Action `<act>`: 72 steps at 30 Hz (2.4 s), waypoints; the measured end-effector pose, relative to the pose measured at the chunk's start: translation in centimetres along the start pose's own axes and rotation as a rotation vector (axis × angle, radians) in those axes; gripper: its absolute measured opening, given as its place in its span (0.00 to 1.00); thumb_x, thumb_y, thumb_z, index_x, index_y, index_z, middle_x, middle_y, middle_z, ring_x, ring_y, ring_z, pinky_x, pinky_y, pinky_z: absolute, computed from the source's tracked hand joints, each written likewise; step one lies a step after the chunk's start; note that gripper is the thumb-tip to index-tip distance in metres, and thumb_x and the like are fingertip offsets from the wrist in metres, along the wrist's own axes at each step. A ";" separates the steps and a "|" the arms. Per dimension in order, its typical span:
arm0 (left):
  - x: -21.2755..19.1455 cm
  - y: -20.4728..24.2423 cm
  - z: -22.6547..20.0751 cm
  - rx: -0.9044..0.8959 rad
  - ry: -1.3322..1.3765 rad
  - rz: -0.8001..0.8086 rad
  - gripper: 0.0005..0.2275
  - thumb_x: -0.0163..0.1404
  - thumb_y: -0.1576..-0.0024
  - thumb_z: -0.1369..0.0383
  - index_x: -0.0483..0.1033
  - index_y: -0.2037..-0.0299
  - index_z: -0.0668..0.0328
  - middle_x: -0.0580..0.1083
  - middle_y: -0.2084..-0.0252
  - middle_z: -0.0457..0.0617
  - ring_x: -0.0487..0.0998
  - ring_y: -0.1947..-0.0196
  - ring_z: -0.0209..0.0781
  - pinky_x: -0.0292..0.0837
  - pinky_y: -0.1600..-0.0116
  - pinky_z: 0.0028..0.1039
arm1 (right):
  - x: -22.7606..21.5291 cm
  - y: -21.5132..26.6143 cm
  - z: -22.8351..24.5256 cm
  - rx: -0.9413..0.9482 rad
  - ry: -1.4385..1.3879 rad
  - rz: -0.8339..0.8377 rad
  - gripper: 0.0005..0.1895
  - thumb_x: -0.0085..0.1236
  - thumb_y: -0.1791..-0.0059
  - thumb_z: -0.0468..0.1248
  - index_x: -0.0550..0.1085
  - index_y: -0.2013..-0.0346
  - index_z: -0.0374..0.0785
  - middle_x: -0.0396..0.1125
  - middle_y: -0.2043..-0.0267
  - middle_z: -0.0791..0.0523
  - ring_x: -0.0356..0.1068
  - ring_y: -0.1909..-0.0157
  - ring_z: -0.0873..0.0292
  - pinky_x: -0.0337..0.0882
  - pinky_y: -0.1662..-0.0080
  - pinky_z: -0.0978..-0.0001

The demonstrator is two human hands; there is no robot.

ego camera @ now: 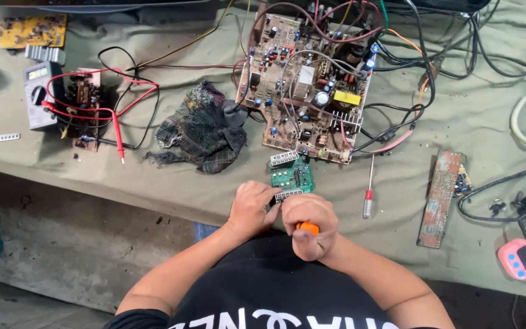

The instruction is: Inspecting and cleaning electronic circuit boards using a screwdriver and a cloth at a workbench.

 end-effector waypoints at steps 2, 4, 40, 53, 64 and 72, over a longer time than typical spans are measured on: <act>-0.2 -0.1 -0.2 -0.006 0.004 -0.002 0.11 0.60 0.51 0.59 0.82 0.59 0.45 0.75 0.68 0.40 0.76 0.67 0.43 0.70 0.60 0.32 | 0.2 0.5 0.2 -0.019 0.019 -0.007 0.24 0.49 0.44 0.50 0.71 0.77 0.35 0.57 0.88 0.60 0.55 0.88 0.61 0.61 0.83 0.70; -0.3 -0.3 -0.2 -0.005 0.012 -0.010 0.12 0.62 0.52 0.60 0.82 0.59 0.45 0.75 0.67 0.40 0.76 0.66 0.43 0.71 0.60 0.32 | 0.2 0.6 0.3 -0.046 0.043 -0.011 0.25 0.49 0.44 0.51 0.71 0.76 0.35 0.58 0.88 0.60 0.55 0.89 0.61 0.61 0.84 0.71; 1.8 0.9 1.1 -0.006 0.199 0.178 0.12 0.52 0.45 0.69 0.80 0.53 0.59 0.73 0.62 0.52 0.71 0.66 0.53 0.66 0.66 0.42 | 3.8 -2.6 1.0 0.199 -0.212 0.645 0.20 0.40 0.39 0.44 0.70 0.70 0.37 0.65 0.74 0.56 0.62 0.76 0.49 0.63 0.67 0.59; -0.1 -0.9 -0.4 0.019 0.236 0.126 0.13 0.54 0.44 0.61 0.82 0.53 0.56 0.72 0.67 0.49 0.69 0.70 0.49 0.65 0.68 0.39 | 2.2 -1.6 1.0 0.118 0.069 0.236 0.20 0.43 0.42 0.43 0.71 0.74 0.38 0.65 0.81 0.59 0.66 0.81 0.58 0.67 0.74 0.66; 0.7 0.2 -0.4 0.114 -0.035 -0.006 0.09 0.53 0.52 0.67 0.79 0.63 0.58 0.73 0.69 0.55 0.76 0.67 0.56 0.73 0.60 0.40 | 1.9 -1.5 -0.7 0.178 -0.017 0.094 0.20 0.48 0.46 0.33 0.72 0.84 0.40 0.63 0.86 0.55 0.59 0.86 0.55 0.63 0.80 0.66; -0.3 -2.0 -0.9 -0.264 0.209 0.306 0.06 0.51 0.48 0.61 0.74 0.66 0.51 0.74 0.66 0.54 0.77 0.61 0.62 0.72 0.54 0.47 | 2.6 -0.8 0.0 0.160 -0.117 0.215 0.16 0.53 0.45 0.37 0.73 0.78 0.40 0.64 0.80 0.54 0.59 0.81 0.52 0.65 0.75 0.66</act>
Point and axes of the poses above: each hand's wrist, its own y-axis away from the middle knuckle, its own x-axis out of the palm, z = x × y, the point moved 8 cm from there along -y, towards the middle knuckle
